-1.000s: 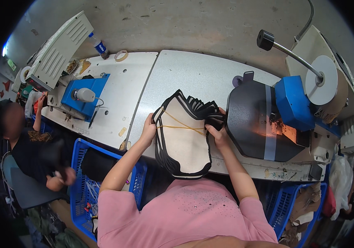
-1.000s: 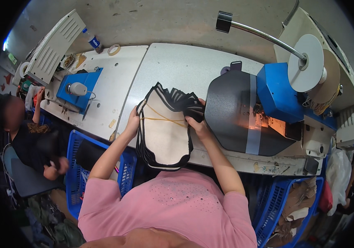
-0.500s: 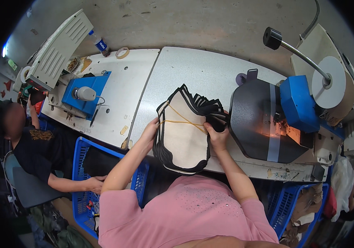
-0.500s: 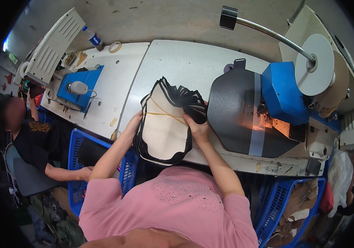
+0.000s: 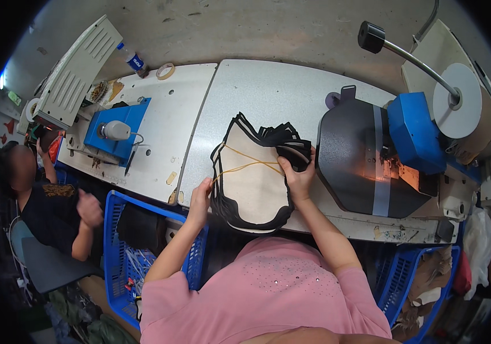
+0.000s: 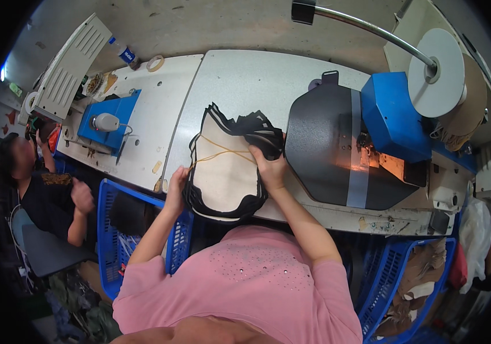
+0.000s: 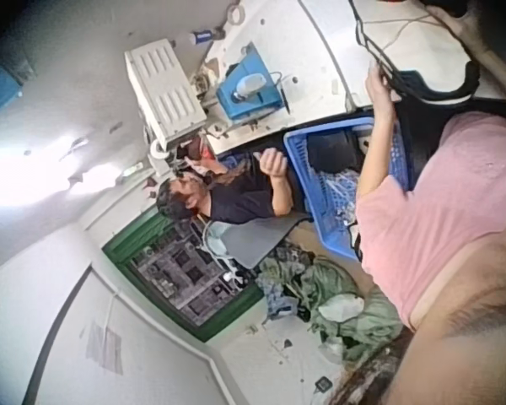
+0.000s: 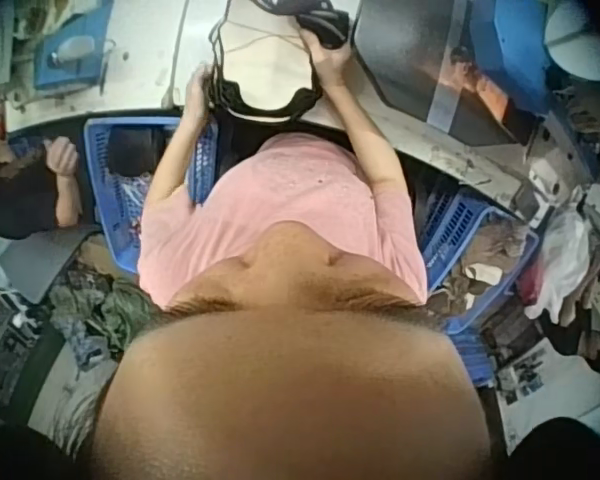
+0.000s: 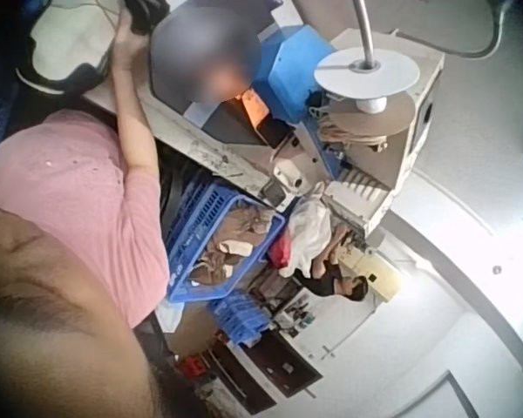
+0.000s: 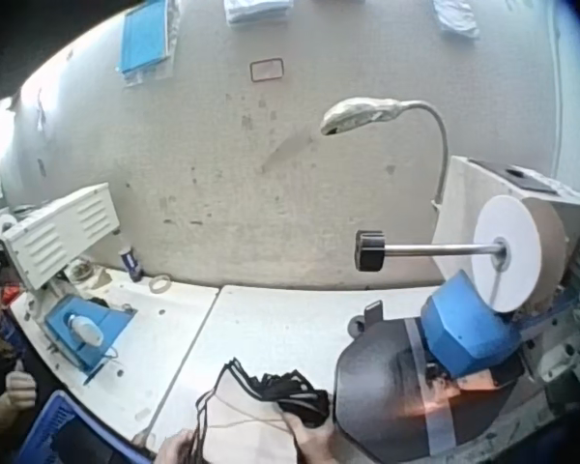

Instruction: The person sews the edges of multiple beige fabric pieces with black trim using a sewing machine. They feed each piece through the machine one by one, guiding the fabric with both hands. After sewing, the person stacks the finished pieces and secures the stack with a rubber band.

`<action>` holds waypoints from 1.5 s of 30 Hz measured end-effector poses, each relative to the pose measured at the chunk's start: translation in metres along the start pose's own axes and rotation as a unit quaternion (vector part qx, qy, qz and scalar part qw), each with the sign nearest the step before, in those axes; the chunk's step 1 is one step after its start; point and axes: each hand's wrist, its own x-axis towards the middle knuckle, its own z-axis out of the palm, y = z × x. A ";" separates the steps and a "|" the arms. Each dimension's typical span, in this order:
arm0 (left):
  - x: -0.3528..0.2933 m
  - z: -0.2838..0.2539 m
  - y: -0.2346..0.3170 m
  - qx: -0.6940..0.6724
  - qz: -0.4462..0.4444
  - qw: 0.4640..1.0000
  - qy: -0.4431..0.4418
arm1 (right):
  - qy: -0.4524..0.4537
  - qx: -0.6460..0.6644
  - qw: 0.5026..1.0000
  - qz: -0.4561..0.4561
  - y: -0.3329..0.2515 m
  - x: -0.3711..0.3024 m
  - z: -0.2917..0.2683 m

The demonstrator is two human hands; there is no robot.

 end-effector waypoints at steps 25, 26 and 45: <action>0.014 -0.012 0.004 0.052 0.059 0.996 0.037 | -0.171 -0.049 0.976 0.124 -0.017 0.023 -0.024; 0.016 -0.015 0.004 0.088 0.055 0.994 0.033 | -0.164 0.030 0.979 0.113 -0.013 0.017 -0.028; 0.014 -0.006 0.026 0.130 -0.059 0.987 -0.068 | -0.082 -0.190 0.978 0.011 0.045 -0.022 -0.063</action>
